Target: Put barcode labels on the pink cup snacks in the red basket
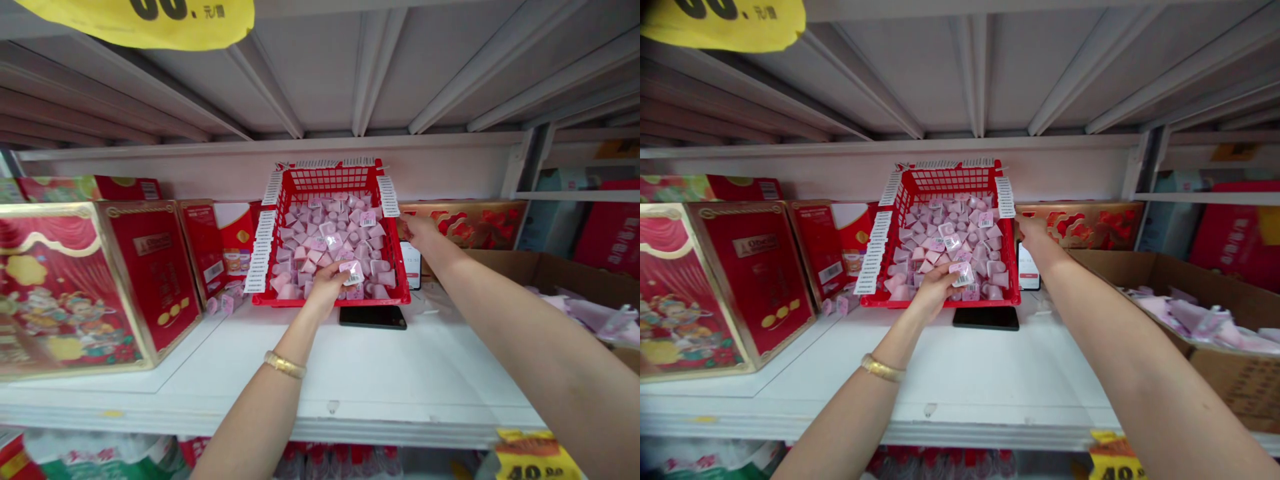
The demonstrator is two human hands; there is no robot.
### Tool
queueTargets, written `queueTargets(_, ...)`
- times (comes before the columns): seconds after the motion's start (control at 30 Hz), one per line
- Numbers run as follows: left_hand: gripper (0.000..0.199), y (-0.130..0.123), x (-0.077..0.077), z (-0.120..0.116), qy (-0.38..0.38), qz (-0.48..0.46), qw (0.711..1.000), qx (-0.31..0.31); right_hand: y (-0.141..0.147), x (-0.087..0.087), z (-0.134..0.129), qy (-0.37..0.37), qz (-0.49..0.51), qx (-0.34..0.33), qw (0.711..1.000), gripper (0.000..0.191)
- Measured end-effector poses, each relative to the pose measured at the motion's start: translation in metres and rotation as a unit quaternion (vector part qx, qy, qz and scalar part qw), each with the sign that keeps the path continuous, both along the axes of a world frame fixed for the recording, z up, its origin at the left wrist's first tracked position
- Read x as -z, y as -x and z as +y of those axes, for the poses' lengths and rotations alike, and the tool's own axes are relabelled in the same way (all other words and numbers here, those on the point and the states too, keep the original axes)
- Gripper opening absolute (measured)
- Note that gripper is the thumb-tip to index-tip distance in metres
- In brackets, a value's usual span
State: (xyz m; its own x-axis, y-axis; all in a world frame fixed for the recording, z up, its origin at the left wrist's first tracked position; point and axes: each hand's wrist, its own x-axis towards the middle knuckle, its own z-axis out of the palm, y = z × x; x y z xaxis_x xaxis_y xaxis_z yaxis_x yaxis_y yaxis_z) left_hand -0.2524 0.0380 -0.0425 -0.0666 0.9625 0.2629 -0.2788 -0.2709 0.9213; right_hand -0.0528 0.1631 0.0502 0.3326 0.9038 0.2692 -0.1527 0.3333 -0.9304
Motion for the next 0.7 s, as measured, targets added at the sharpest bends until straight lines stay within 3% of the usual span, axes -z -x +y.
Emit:
queueTargets(0.1, 0.025, -0.001, -0.001, -0.001, 0.004, 0.002, 1.0, -0.003, 0.005, -0.002, -0.009, 0.045, 0.02, 0.011, 0.999, 0.04)
queueTargets(0.23, 0.024, -0.002, -0.003, -0.004, 0.003, 0.005, 1.0, 0.001, 0.013, 0.007, -0.035, 0.012, 0.058, -0.004, 0.998, 0.019)
queueTargets(0.3, 0.025, -0.003, -0.004, -0.005, 0.005, 0.005, 1.0, 0.002, 0.018, 0.019, -0.055, -0.021, 0.079, -0.032, 0.996, 0.009)
queueTargets(0.5, 0.026, -0.003, -0.002, -0.006, -0.001, 0.029, 1.0, 0.008, 0.037, 0.079, -0.108, -0.047, 0.131, -0.162, 0.977, 0.022)
queueTargets(0.6, 0.029, -0.003, -0.001, -0.006, -0.015, 0.042, 0.999, 0.01, 0.045, 0.1, -0.117, -0.038, 0.147, -0.205, 0.967, 0.03)
queueTargets(0.7, 0.03, -0.005, 0.0, -0.005, -0.026, 0.063, 0.998, 0.011, 0.048, 0.11, -0.116, -0.034, 0.157, -0.229, 0.96, 0.034)
